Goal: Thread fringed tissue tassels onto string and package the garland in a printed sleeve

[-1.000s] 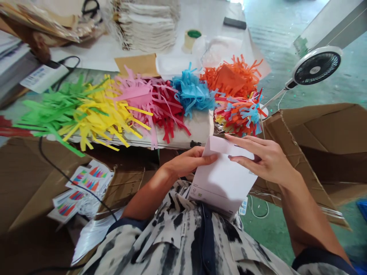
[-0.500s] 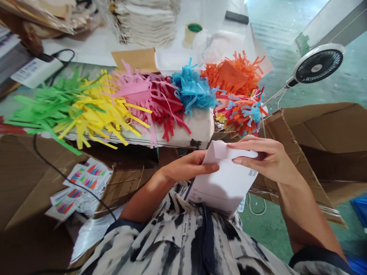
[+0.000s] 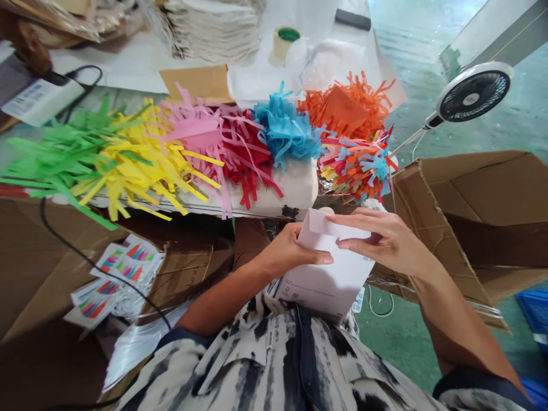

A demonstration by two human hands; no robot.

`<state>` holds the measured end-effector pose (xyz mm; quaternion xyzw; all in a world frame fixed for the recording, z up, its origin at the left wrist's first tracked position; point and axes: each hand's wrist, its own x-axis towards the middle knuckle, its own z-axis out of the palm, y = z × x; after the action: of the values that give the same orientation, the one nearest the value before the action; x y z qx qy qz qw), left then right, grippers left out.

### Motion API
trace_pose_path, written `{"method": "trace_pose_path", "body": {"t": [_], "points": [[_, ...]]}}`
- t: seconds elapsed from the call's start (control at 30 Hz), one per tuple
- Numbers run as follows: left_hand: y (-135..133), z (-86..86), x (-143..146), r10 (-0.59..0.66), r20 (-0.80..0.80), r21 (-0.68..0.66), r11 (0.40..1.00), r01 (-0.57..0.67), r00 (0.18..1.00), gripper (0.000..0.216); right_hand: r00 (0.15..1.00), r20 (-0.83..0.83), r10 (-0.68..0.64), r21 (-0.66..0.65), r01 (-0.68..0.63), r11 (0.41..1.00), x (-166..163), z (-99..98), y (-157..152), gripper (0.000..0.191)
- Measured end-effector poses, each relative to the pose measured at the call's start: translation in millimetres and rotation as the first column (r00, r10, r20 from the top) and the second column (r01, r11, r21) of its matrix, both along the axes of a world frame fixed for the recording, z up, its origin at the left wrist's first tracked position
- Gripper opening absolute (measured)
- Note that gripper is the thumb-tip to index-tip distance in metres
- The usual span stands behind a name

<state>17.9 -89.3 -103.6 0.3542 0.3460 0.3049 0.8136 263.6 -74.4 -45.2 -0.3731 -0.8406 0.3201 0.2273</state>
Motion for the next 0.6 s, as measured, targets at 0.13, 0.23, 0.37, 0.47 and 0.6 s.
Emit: {"method": "trace_pose_path", "body": {"t": [0.13, 0.23, 0.37, 0.47, 0.6], "points": [[-1.9, -0.7, 2.0, 0.01, -0.055, 0.008, 1.0, -0.009, 0.998, 0.043, 0.997, 0.01, 0.078, -0.023, -0.078, 0.997, 2.5, 4.4, 1.3, 0.056], [1.0, -0.3, -2.1, -0.033, -0.061, 0.004, 0.999, 0.033, 0.998, 0.043, 0.998, 0.025, 0.061, 0.022, -0.062, 0.998, 1.2, 5.9, 0.1, 0.055], [2.0, 2.3, -6.9, -0.098, -0.044, 0.029, 0.995, 0.1, 0.994, 0.043, 0.999, -0.004, -0.032, 0.092, 0.033, 0.995, -1.5, 0.9, -4.4, 0.047], [0.8, 4.9, -9.0, -0.129, -0.041, 0.051, 0.99, 0.131, 0.991, 0.042, 0.997, -0.039, -0.06, 0.103, 0.064, 0.993, -2.5, -2.9, -7.3, 0.045], [0.0, 7.8, -10.4, -0.15, -0.051, 0.057, 0.987, 0.153, 0.987, 0.041, 0.992, -0.099, -0.075, 0.118, 0.087, 0.989, -3.8, -4.4, -8.8, 0.045]]}}
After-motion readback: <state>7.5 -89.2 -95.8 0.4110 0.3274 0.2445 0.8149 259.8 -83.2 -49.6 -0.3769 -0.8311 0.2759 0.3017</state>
